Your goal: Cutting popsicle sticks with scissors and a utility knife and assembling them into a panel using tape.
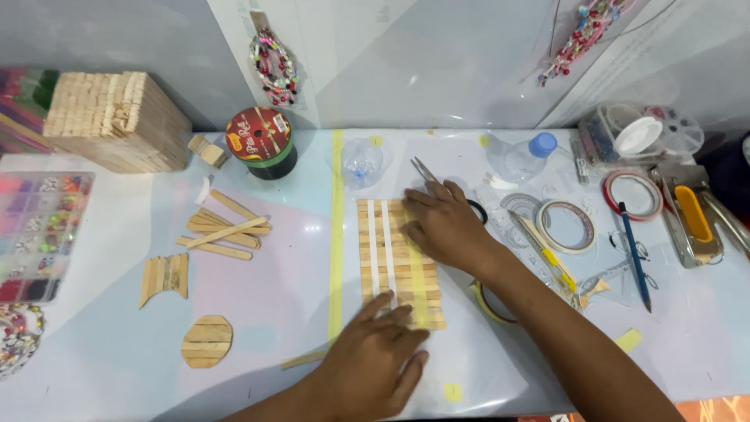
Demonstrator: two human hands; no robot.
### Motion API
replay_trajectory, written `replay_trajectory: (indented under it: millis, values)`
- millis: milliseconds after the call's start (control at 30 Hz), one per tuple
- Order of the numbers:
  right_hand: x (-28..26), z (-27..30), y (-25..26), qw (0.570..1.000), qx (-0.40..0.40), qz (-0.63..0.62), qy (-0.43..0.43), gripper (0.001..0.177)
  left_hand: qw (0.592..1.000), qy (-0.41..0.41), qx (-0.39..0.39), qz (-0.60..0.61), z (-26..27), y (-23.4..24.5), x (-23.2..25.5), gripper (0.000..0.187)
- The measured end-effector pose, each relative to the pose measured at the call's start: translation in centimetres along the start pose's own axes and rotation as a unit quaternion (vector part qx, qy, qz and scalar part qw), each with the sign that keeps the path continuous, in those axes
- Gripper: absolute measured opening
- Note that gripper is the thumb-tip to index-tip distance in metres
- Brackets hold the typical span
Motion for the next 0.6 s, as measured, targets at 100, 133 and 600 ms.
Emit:
replay_trajectory:
  millis: [100,133,600]
  values:
    - [0.6,0.0,-0.3,0.992,-0.035,-0.096,-0.072,0.07,0.998,-0.005,0.054,-0.043,0.1,1.2,-1.4,0.023]
    - [0.7,-0.3,0.0,0.993,-0.032,-0.092,-0.069,0.07,0.997,-0.007,0.059,-0.046,0.2,1.1,-1.8,0.023]
    - [0.0,-1.1,3.5,0.87,-0.287,-0.202,-0.346,0.023,0.995,0.053,-0.087,-0.007,2.6,-0.4,-4.4,0.072]
Point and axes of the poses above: each hand's wrist, its own z-axis away from the middle knuckle, its own y-axis out of the back of the hand, x = y × z, the point moved 6 cm from there along -z, towards the middle knuckle, and after that the axes turned 3 degrees about z, right-handed, at the moved point
